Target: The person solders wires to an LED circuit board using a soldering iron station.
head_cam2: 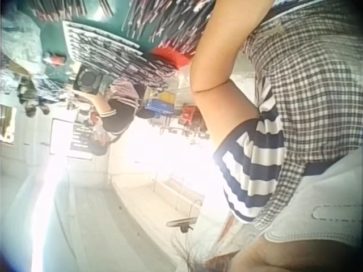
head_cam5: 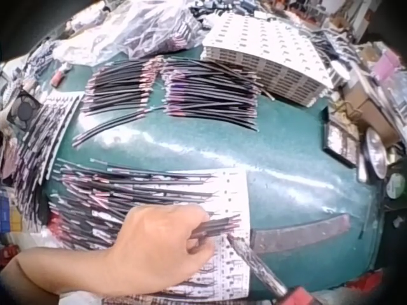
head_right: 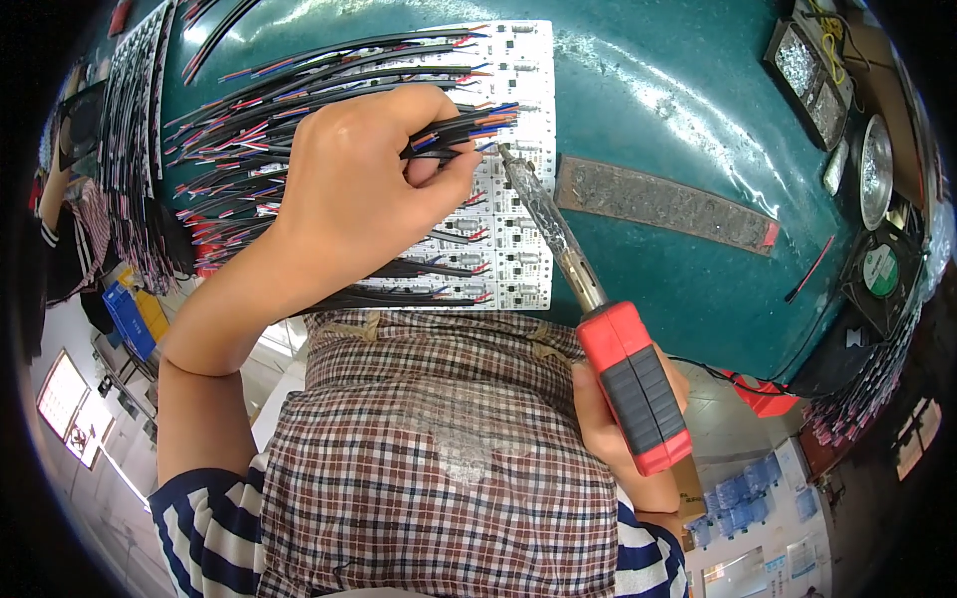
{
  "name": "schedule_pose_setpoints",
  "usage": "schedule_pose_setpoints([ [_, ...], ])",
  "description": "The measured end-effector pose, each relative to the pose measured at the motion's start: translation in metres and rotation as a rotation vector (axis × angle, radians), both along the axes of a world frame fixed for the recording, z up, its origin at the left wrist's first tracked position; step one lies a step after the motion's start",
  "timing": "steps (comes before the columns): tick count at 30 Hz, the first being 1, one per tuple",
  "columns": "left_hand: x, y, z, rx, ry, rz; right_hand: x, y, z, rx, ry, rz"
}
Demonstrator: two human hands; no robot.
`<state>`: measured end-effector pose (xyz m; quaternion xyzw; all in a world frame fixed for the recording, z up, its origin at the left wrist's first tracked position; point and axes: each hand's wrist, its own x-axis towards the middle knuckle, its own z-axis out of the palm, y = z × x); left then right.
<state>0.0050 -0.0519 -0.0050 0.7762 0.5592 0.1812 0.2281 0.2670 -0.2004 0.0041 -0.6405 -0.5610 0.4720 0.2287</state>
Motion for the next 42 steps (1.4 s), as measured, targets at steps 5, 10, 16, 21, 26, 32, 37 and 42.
schedule_pose_setpoints([
  [5, 0.003, -0.001, 0.000, -0.030, 0.017, 0.009, -0.004, 0.000, -0.001, 0.010, 0.020, -0.014],
  [10, 0.004, -0.004, -0.001, -0.011, 0.033, 0.021, -0.002, 0.001, -0.001, 0.000, 0.012, 0.002],
  [16, 0.005, -0.002, -0.003, 0.008, 0.030, 0.001, 0.006, -0.006, 0.003, 0.036, -0.053, 0.006],
  [21, 0.003, -0.003, -0.002, 0.006, 0.049, -0.010, 0.007, -0.007, 0.003, -0.009, -0.026, -0.009],
  [26, 0.003, 0.001, 0.004, -0.064, -0.015, -0.013, 0.008, -0.009, 0.004, -0.029, 0.008, -0.048],
  [32, -0.001, 0.005, 0.011, 0.015, 0.019, 0.012, 0.005, -0.008, 0.011, -0.062, 0.017, -0.076],
  [37, -0.007, 0.010, 0.023, 0.316, -0.037, 0.033, 0.002, -0.011, 0.011, -0.107, 0.068, -0.198],
  [42, 0.002, -0.015, 0.013, -0.082, -0.052, 0.072, 0.010, -0.015, 0.000, 0.008, -0.054, -0.047],
])
